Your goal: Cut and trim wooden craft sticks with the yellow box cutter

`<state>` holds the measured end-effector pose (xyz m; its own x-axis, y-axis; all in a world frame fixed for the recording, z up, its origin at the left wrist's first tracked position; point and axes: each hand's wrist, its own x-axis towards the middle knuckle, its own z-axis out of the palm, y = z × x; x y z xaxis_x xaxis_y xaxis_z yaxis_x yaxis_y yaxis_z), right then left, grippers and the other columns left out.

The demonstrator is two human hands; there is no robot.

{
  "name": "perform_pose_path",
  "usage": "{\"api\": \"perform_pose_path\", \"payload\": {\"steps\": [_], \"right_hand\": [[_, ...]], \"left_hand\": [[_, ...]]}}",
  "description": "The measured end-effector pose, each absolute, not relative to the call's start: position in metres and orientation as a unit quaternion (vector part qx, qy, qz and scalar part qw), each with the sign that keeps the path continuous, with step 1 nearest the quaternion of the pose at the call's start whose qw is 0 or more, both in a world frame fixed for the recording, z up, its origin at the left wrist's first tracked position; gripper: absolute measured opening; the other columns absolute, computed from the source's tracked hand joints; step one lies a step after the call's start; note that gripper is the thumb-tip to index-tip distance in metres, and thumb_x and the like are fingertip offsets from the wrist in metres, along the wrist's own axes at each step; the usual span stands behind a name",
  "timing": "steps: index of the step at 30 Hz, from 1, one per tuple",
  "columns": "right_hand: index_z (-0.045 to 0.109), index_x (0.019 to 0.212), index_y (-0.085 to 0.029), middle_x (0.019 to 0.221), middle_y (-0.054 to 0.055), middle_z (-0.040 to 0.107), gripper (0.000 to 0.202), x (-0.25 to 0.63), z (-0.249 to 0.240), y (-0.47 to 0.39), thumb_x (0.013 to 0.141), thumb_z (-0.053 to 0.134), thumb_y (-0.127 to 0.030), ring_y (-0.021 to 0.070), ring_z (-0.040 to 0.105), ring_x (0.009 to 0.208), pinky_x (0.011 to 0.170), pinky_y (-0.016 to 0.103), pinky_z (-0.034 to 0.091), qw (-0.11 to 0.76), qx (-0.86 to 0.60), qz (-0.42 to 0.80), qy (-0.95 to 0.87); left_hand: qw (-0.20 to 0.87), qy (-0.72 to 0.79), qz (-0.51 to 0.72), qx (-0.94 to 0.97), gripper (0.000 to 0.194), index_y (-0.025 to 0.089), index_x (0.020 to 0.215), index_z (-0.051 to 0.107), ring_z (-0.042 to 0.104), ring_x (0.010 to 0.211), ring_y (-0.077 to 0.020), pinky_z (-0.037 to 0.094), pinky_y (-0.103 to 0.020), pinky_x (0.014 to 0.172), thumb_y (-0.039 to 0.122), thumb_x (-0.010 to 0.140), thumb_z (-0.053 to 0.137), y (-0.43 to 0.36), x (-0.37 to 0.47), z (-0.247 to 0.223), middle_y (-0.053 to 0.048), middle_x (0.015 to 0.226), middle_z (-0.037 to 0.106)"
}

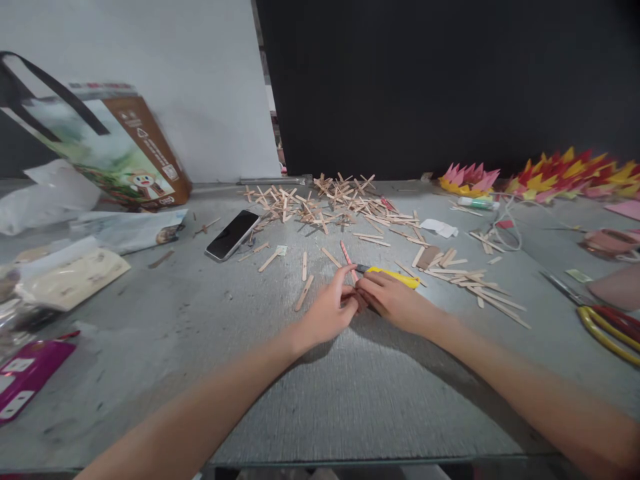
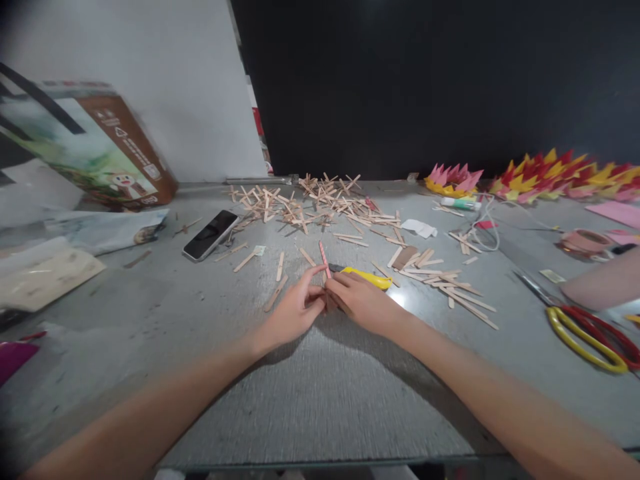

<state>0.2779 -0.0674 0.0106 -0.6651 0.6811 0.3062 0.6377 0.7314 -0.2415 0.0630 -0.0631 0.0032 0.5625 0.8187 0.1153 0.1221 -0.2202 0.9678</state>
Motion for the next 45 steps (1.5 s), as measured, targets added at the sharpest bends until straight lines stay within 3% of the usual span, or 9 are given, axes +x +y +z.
{"api": "perform_pose_path", "payload": {"steps": [8, 14, 19, 24, 29, 37, 45], "right_hand": [[0.056, 0.095, -0.023, 0.094, 0.006, 0.064, 0.023, 0.277, 0.014, -0.067, 0.115, 0.046, -0.027, 0.0234, 0.059, 0.089, 0.081, 0.037, 0.048, 0.235, -0.347, 0.095, -0.903], [0.059, 0.093, -0.025, 0.089, 0.004, 0.065, 0.023, 0.273, 0.012, -0.070, 0.114, 0.048, -0.026, 0.0234, 0.061, 0.087, 0.082, 0.039, 0.051, 0.258, -0.334, 0.102, -0.901], [0.057, 0.092, -0.025, 0.092, 0.004, 0.066, 0.019, 0.274, 0.007, -0.068, 0.111, 0.053, -0.022, 0.0231, 0.063, 0.089, 0.083, 0.038, 0.051, 0.275, -0.339, 0.111, -0.893], [0.055, 0.090, -0.025, 0.087, 0.003, 0.065, 0.019, 0.274, 0.005, -0.069, 0.107, 0.055, -0.017, 0.0216, 0.061, 0.084, 0.079, 0.037, 0.050, 0.281, -0.337, 0.120, -0.890], [0.055, 0.089, -0.025, 0.085, 0.003, 0.066, 0.020, 0.268, 0.007, -0.073, 0.106, 0.054, -0.016, 0.0232, 0.061, 0.083, 0.077, 0.038, 0.050, 0.273, -0.314, 0.089, -0.905], [0.053, 0.092, -0.025, 0.087, 0.004, 0.066, 0.017, 0.277, 0.000, -0.066, 0.102, 0.058, -0.013, 0.0237, 0.061, 0.082, 0.076, 0.035, 0.047, 0.288, -0.376, 0.050, -0.879], [0.053, 0.088, -0.025, 0.081, 0.002, 0.063, 0.018, 0.285, -0.002, -0.059, 0.099, 0.061, -0.015, 0.0231, 0.061, 0.078, 0.073, 0.034, 0.044, 0.329, -0.445, 0.036, -0.832]], "left_hand": [[0.541, 0.340, 0.339, 0.690, 0.058, 0.017, 0.155, 0.041, 0.067, 0.075, -0.0179, 0.052, -0.032, 0.078, 0.017, 0.098, 0.051, -0.064, 0.064, 0.008, 0.001, 0.079, 0.070], [0.545, 0.366, 0.345, 0.671, 0.042, 0.017, 0.143, 0.060, 0.063, 0.070, -0.0174, 0.049, -0.031, 0.078, 0.025, 0.102, 0.049, -0.057, 0.066, 0.003, 0.003, 0.068, 0.064], [0.543, 0.377, 0.348, 0.665, 0.035, 0.017, 0.130, 0.069, 0.062, 0.072, -0.0179, 0.048, -0.031, 0.077, 0.027, 0.102, 0.051, -0.056, 0.066, 0.003, 0.000, 0.070, 0.066], [0.543, 0.378, 0.342, 0.667, 0.040, 0.017, 0.138, 0.067, 0.062, 0.072, -0.0179, 0.048, -0.030, 0.076, 0.028, 0.104, 0.049, -0.057, 0.065, 0.005, -0.001, 0.074, 0.067], [0.532, 0.373, 0.352, 0.674, 0.034, 0.020, 0.127, 0.073, 0.065, 0.077, -0.0165, 0.051, -0.029, 0.074, 0.026, 0.101, 0.053, -0.054, 0.066, 0.001, -0.006, 0.098, 0.075], [0.536, 0.343, 0.420, 0.647, 0.023, 0.019, 0.119, 0.068, 0.065, 0.079, -0.0146, 0.054, -0.028, 0.075, 0.024, 0.099, 0.057, -0.054, 0.064, 0.003, -0.004, 0.095, 0.070], [0.584, 0.317, 0.373, 0.648, 0.016, 0.017, 0.106, 0.066, 0.067, 0.075, -0.0150, 0.055, -0.031, 0.075, 0.032, 0.103, 0.060, -0.064, 0.065, 0.008, -0.003, 0.083, 0.067]]}}
